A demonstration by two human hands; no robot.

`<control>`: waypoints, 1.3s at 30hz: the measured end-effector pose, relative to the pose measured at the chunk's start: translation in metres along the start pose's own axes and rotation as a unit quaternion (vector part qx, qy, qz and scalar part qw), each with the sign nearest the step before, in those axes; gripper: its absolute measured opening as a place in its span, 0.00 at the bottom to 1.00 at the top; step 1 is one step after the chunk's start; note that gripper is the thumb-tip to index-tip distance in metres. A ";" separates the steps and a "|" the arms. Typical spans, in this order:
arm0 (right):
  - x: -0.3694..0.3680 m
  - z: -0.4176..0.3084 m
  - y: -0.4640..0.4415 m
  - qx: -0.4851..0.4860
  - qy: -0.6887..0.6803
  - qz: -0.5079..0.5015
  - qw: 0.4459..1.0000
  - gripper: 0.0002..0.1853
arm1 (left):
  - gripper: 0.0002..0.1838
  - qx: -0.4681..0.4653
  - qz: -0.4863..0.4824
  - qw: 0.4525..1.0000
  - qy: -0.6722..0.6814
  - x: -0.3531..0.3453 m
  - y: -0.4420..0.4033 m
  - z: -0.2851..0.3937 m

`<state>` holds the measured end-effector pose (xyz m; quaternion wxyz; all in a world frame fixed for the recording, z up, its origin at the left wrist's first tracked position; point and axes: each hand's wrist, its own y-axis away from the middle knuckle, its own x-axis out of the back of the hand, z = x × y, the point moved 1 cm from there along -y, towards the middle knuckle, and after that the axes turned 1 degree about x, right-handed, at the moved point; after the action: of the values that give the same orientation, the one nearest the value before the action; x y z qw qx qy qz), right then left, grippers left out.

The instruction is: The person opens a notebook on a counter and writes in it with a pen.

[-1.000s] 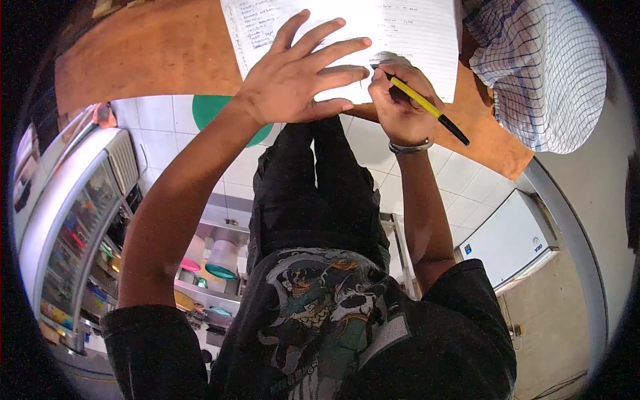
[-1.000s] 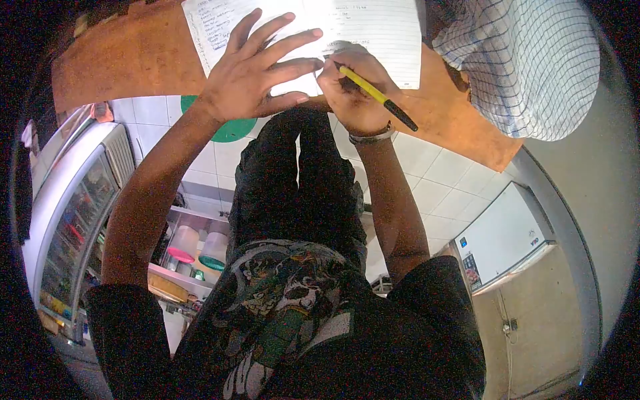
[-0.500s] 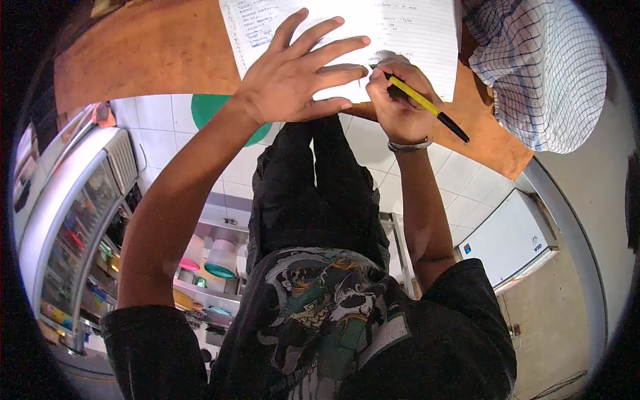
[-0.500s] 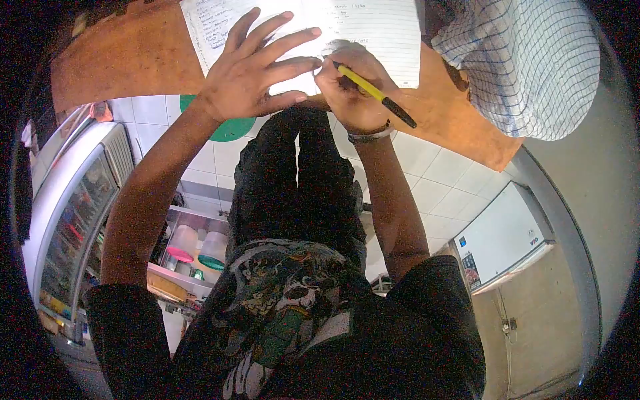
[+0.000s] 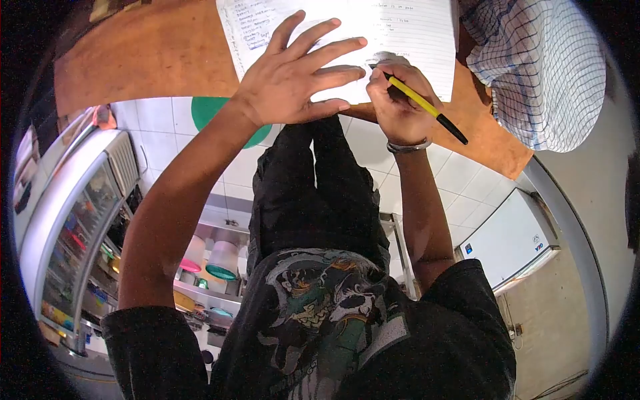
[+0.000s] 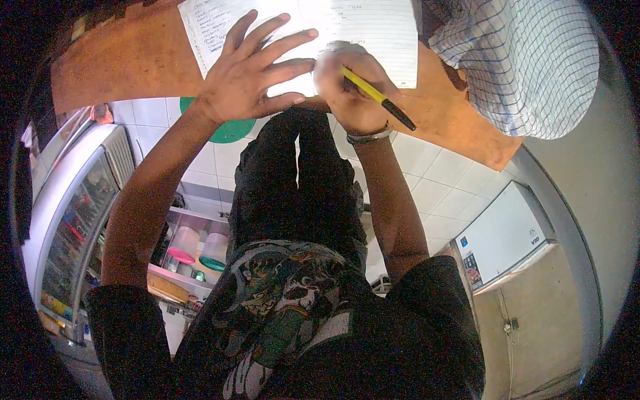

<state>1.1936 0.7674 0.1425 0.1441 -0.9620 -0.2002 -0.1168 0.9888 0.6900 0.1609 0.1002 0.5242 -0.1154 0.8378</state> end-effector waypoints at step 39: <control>0.007 -0.002 -0.004 0.051 0.076 -0.010 0.996 0.09 | 0.26 0.007 -0.015 1.000 0.004 0.002 -0.001 0.001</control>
<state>1.1982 0.7726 0.1471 0.2062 -0.9398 -0.2042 -0.1805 0.9889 0.6907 0.1630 0.1096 0.5229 -0.1008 0.8393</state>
